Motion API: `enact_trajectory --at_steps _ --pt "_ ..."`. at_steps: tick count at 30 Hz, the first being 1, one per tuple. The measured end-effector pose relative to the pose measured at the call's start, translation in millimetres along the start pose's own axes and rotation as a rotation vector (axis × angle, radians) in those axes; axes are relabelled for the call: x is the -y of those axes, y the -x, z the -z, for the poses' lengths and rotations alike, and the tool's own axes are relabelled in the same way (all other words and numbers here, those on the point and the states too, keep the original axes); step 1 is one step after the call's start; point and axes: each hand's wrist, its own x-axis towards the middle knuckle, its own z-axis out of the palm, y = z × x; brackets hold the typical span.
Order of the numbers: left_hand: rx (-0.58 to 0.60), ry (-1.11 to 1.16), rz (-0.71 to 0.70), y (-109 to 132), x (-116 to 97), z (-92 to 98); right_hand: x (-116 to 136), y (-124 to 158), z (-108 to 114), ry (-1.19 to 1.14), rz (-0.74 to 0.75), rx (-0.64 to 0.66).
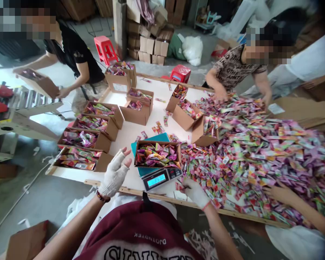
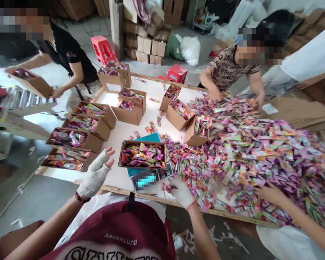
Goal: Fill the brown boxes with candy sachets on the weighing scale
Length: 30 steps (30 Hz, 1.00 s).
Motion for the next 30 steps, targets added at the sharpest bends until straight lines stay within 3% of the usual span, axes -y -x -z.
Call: enact_trajectory --at_steps 3,5,8,12,18,25,30 --pt "0.016 0.038 0.029 1 7 -5.5 38 14 61 -0.213 0.240 -0.134" --pt "0.031 0.067 0.041 2 7 -8.8 73 16 92 -0.225 0.369 -0.249" --pt "0.030 0.077 0.028 3 2 -6.9 110 13 114 -0.091 0.363 -0.448" --pt "-0.031 0.033 0.010 8 6 9.4 104 20 112 -0.073 0.325 -0.525" --pt "-0.063 0.140 0.276 22 32 27.0 72 39 106 0.004 0.313 -0.541" --pt "-0.031 0.172 0.331 16 27 14.2 83 30 107 0.065 0.347 -0.478" --pt "0.001 0.178 0.313 10 20 5.0 88 -1 91 0.273 0.457 -0.332"
